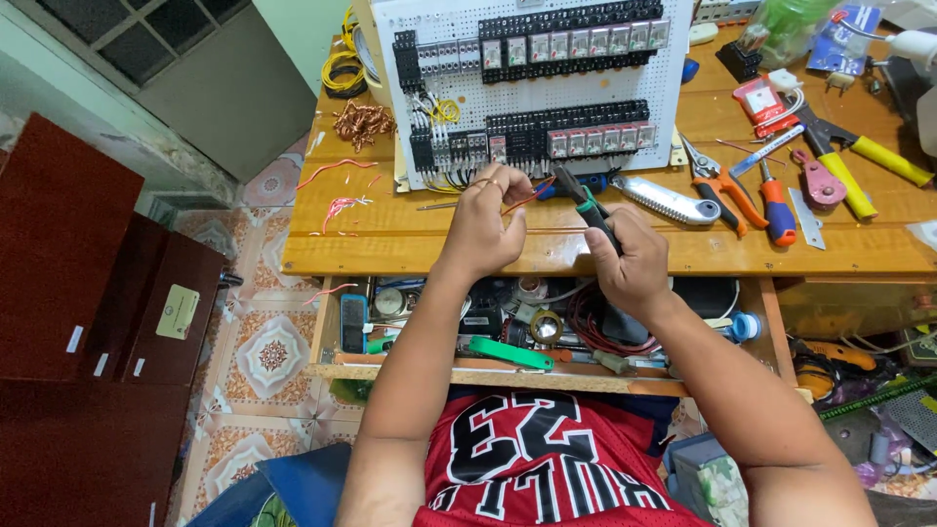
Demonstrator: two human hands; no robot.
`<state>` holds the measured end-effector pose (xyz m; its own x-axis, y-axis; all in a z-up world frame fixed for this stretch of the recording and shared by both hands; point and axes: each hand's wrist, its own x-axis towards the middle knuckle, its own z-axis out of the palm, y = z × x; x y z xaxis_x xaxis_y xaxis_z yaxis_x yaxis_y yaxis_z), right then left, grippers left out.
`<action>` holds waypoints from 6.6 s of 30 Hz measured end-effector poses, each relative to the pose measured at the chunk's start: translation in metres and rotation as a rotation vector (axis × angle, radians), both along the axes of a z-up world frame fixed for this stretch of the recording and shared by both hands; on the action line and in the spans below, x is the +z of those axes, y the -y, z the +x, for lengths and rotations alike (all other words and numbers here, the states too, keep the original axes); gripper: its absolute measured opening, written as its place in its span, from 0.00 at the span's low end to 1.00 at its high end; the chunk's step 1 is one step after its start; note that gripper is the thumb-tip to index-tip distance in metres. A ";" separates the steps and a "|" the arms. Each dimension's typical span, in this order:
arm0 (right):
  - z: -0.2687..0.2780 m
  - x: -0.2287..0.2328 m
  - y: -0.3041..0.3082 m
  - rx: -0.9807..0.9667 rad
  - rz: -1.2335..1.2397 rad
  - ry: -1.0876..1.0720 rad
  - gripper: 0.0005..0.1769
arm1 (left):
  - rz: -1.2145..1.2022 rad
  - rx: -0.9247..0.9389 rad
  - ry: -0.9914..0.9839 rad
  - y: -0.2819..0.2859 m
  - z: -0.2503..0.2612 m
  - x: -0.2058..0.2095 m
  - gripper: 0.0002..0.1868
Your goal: Stripping insulation from electrical wires using a wire stripper tool on a workbench
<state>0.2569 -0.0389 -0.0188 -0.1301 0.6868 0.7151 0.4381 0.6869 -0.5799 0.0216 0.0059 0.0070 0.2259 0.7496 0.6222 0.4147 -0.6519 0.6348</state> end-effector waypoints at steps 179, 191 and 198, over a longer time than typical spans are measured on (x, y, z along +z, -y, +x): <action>-0.041 0.007 -0.024 -0.146 -0.009 0.122 0.05 | -0.142 -0.226 0.389 0.014 -0.008 -0.036 0.23; -0.038 0.020 -0.022 -0.069 0.176 0.330 0.06 | -0.519 -1.105 1.154 0.028 -0.027 -0.002 0.57; -0.028 -0.004 -0.043 -0.162 0.092 0.099 0.04 | -0.734 -1.424 0.863 0.021 -0.044 -0.068 0.37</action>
